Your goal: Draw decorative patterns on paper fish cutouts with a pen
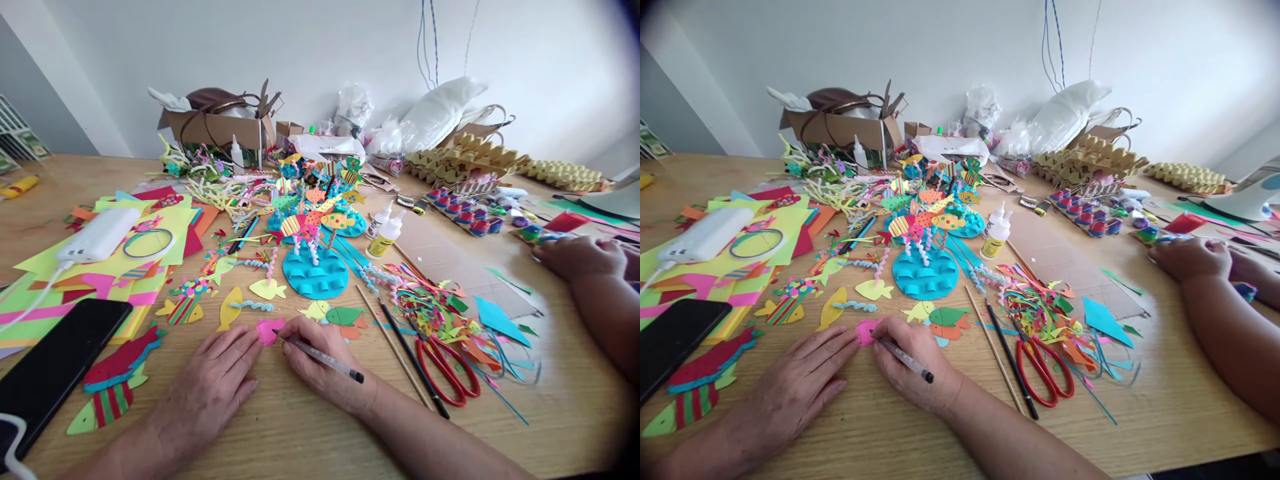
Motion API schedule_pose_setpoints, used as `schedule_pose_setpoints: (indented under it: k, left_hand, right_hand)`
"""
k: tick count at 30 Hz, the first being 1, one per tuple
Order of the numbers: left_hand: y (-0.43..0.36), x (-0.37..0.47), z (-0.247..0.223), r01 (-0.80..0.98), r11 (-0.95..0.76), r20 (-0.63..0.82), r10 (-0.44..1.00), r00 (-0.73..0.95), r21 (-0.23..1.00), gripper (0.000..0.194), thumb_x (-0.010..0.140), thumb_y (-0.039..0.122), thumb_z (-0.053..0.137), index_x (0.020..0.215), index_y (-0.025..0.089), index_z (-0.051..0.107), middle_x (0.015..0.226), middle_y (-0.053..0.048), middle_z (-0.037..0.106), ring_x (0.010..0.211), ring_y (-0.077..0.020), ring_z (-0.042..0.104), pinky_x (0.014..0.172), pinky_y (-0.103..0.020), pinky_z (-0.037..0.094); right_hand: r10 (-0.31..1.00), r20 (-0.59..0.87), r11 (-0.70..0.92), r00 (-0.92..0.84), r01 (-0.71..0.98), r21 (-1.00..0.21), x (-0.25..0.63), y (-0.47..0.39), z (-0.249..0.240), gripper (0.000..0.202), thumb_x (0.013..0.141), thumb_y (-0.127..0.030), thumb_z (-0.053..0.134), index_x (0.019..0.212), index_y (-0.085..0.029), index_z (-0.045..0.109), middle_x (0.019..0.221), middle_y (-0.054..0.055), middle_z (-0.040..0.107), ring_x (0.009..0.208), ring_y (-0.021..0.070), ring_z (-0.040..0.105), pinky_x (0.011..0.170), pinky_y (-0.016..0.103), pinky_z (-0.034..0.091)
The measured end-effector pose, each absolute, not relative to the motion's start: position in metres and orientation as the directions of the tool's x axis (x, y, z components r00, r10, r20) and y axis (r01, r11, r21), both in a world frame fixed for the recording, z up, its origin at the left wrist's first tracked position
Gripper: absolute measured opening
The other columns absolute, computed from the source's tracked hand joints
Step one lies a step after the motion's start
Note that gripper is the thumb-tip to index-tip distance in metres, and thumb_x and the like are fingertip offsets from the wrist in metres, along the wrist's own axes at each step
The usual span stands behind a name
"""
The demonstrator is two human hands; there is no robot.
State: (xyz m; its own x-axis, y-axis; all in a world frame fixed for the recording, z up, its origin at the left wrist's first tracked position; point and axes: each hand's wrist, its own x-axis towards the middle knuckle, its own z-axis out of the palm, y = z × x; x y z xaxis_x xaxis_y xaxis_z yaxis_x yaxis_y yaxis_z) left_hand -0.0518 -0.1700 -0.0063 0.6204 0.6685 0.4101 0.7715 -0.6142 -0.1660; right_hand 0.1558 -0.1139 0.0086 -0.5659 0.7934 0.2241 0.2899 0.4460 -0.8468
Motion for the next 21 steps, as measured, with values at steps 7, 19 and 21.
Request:
schedule_pose_setpoints:
  k: [7, 19, 21]
  left_hand:
    - [-0.166, -0.057, 0.002, 0.808, -0.564, 0.435, 0.692, 0.576, -0.172, 0.036, 0.094, 0.026, 0.035, 0.122, 0.012, 0.053, 0.123, -0.008, 0.061, 0.112, -0.0184, 0.054, 0.097, -0.031, 0.037]
    - [-0.154, -0.077, 0.000, 0.832, -0.525, 0.425, 0.721, 0.547, -0.181, 0.031, 0.093, 0.027, 0.038, 0.115, 0.017, 0.058, 0.111, -0.003, 0.067, 0.108, -0.0218, 0.057, 0.105, -0.039, 0.027]
    - [-0.154, -0.079, 0.002, 0.831, -0.530, 0.421, 0.723, 0.548, -0.169, 0.031, 0.093, 0.027, 0.039, 0.115, 0.017, 0.058, 0.112, -0.003, 0.067, 0.109, -0.0225, 0.056, 0.105, -0.040, 0.028]
  right_hand:
    - [0.791, 0.206, 0.427, -0.576, 0.280, -0.860, 0.159, -0.112, 0.006, 0.009, 0.082, -0.015, 0.047, 0.085, -0.018, 0.055, 0.065, -0.003, 0.056, 0.055, 0.0078, 0.047, 0.052, 0.018, 0.036]
    - [0.778, 0.193, 0.446, -0.597, 0.309, -0.840, 0.168, -0.110, 0.010, 0.008, 0.083, -0.017, 0.046, 0.085, -0.020, 0.052, 0.062, -0.004, 0.052, 0.053, 0.0092, 0.046, 0.052, 0.020, 0.036]
    - [0.773, 0.193, 0.444, -0.604, 0.299, -0.845, 0.167, -0.109, 0.011, 0.008, 0.083, -0.017, 0.046, 0.085, -0.021, 0.052, 0.062, -0.004, 0.052, 0.053, 0.0094, 0.046, 0.052, 0.021, 0.036]
